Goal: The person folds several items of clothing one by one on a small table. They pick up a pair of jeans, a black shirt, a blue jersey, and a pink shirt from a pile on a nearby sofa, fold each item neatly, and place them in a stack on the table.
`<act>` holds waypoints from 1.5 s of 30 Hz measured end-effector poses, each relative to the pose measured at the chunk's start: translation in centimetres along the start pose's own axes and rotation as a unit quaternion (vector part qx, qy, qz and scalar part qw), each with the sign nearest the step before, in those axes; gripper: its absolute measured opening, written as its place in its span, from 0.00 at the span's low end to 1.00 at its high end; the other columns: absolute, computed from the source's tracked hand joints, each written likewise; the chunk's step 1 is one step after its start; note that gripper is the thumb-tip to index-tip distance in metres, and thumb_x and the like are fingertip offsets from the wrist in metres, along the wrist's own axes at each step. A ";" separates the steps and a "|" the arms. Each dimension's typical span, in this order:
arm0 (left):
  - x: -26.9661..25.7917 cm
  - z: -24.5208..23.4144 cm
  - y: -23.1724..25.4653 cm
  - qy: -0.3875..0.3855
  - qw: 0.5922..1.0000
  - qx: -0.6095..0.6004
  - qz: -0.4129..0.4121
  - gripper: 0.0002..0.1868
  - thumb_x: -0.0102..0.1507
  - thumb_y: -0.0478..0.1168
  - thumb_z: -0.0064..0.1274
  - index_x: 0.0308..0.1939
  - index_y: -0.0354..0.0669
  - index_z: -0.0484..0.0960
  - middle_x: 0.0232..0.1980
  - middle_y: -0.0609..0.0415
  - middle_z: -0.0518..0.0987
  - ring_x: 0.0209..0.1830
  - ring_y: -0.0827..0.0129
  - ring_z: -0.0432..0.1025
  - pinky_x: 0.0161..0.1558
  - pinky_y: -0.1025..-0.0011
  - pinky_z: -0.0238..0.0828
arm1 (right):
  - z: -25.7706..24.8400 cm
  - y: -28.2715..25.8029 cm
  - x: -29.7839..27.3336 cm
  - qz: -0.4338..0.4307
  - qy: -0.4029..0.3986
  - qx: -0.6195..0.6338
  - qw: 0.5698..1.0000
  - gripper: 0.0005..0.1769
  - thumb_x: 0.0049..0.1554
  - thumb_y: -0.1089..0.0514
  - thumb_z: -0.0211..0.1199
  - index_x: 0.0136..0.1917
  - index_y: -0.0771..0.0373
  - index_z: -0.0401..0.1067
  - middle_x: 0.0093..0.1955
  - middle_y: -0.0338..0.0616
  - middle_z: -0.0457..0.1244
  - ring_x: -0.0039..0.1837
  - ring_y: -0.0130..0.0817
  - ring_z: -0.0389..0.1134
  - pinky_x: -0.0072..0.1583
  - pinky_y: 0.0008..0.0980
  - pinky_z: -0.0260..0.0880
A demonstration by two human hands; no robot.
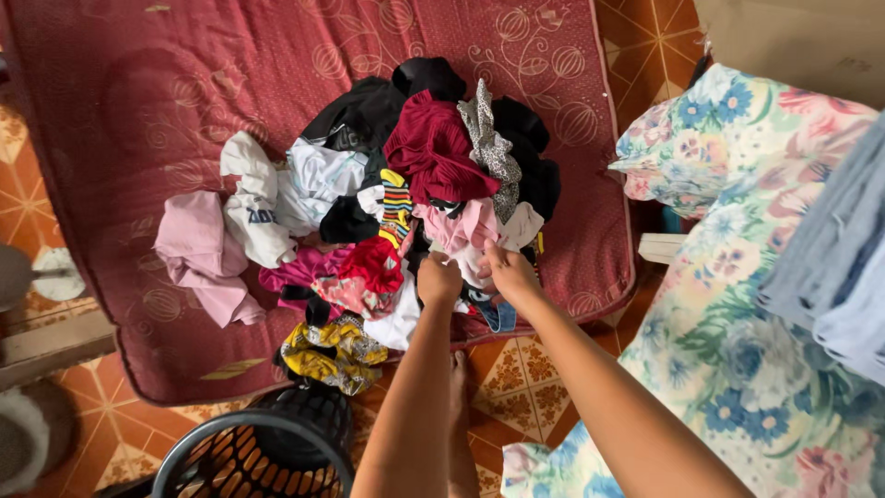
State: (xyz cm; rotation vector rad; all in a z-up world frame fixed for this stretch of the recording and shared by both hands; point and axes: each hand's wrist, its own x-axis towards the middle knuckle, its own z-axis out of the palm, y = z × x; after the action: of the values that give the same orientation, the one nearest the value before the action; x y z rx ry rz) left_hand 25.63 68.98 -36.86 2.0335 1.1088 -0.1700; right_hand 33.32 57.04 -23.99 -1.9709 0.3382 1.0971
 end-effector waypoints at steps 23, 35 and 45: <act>-20.8 -19.4 19.7 -0.233 0.839 -0.489 -0.055 0.14 0.67 0.44 0.51 0.34 0.38 0.85 0.28 0.60 0.77 0.26 0.77 0.66 0.29 0.76 0.61 | -7.8 -1.3 -16.7 -0.081 -0.052 0.194 0.976 0.19 0.62 0.52 0.54 0.65 0.54 0.64 0.54 0.46 0.66 0.48 0.31 0.68 0.47 0.34 0.71; -46.8 -24.4 37.0 -0.310 0.795 -0.468 0.230 0.20 0.62 0.29 0.51 0.58 0.35 0.68 0.50 0.49 0.75 0.49 0.68 0.72 0.51 0.71 0.71 | -27.6 9.1 -32.6 -0.272 0.140 0.125 0.944 0.25 0.55 0.58 0.73 0.58 0.66 0.62 0.50 0.45 0.63 0.53 0.33 0.65 0.56 0.34 0.69; -64.1 -19.0 42.4 -0.307 0.726 -0.537 0.302 0.21 0.62 0.26 0.53 0.59 0.36 0.69 0.56 0.51 0.76 0.54 0.70 0.72 0.55 0.73 0.71 | -44.6 21.2 -50.0 -0.321 0.198 0.266 0.887 0.28 0.61 0.50 0.57 0.72 0.61 0.63 0.63 0.39 0.65 0.63 0.28 0.65 0.63 0.29 0.65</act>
State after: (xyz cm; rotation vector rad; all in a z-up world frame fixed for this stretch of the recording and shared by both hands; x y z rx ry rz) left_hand 14.21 27.91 29.88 1.0029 -0.0227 0.1242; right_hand 17.60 1.84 16.57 -1.5973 0.1487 0.1407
